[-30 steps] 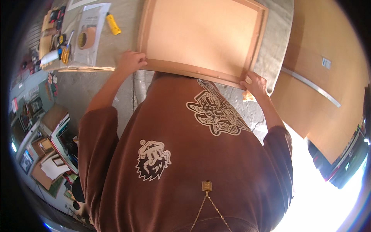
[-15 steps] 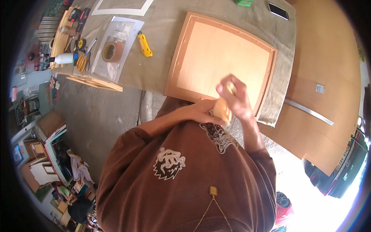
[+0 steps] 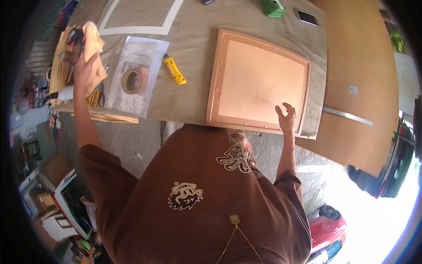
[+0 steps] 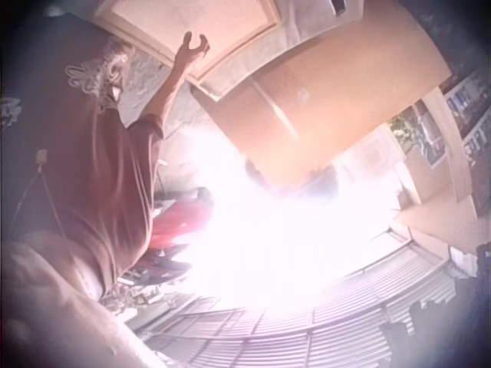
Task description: The person wipes the edges of a wooden picture frame with a cloth, flips it to reveal a mounted artwork, then measures the frame with a tape measure and marks it with a pencil. The person also handles a yellow cord and places it on the frame.
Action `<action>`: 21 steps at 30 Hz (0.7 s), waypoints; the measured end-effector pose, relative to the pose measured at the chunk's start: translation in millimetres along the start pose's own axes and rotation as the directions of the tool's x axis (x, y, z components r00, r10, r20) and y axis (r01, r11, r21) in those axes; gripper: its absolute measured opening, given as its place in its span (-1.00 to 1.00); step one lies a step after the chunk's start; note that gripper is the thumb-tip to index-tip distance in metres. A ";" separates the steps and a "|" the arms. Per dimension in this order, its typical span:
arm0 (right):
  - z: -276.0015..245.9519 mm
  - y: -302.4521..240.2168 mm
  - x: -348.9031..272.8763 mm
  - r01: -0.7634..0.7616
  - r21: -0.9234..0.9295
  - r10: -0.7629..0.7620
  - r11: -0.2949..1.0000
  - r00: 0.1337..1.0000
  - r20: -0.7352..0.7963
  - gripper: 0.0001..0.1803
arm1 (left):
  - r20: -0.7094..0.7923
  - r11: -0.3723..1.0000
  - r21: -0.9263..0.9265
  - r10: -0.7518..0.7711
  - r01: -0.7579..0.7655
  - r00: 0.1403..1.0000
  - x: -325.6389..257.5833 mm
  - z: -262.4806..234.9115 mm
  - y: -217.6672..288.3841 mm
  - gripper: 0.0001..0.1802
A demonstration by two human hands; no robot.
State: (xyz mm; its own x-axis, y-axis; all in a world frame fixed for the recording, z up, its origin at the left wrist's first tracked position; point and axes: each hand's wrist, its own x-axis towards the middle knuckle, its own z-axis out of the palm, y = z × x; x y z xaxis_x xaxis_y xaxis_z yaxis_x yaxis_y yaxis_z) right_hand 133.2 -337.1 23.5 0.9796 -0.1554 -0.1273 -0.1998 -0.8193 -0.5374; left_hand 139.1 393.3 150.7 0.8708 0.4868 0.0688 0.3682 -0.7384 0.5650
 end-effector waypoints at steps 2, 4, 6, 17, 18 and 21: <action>-6.3 47.2 -17.0 -0.173 -0.123 0.154 0.977 0.977 -0.147 -0.40 | -0.083 0.813 0.579 0.142 -0.068 0.986 -4.0 41.0 2.1 -0.35; -18.9 87.8 -34.7 -0.411 -0.149 0.362 0.899 0.891 -0.273 -0.35 | -0.038 0.822 0.558 0.164 -0.115 0.986 -31.2 69.7 50.3 -0.32; -18.5 129.3 -35.6 -0.464 -0.206 0.397 0.861 0.868 -0.298 -0.36 | 0.092 0.997 -0.073 -0.028 0.035 0.995 -81.1 144.7 50.0 -0.38; -44.7 167.2 -30.9 -0.443 -0.151 0.436 0.884 0.897 -0.078 -0.42 | 0.443 0.983 -0.122 -0.073 0.141 0.894 -329.3 286.2 167.4 -0.28; -46.0 165.5 -31.0 -0.442 -0.131 0.436 0.888 0.897 -0.072 -0.41 | 0.403 0.983 -0.136 -0.058 0.122 0.913 -332.2 288.7 167.1 -0.29; -62.4 149.1 -29.5 -0.423 -0.111 0.416 0.899 0.906 -0.080 -0.37 | 0.252 0.983 -0.141 -0.082 0.120 0.964 -340.7 290.2 172.0 -0.31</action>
State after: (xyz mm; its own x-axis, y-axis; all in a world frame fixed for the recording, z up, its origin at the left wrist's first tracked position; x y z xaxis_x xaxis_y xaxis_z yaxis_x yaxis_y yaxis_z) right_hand 75.8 -489.2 -0.9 0.8059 -0.5258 -0.2722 -0.5917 -0.7326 -0.3365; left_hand 0.3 -35.1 -14.2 0.8917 0.4119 -0.1875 0.4205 -0.6011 0.6795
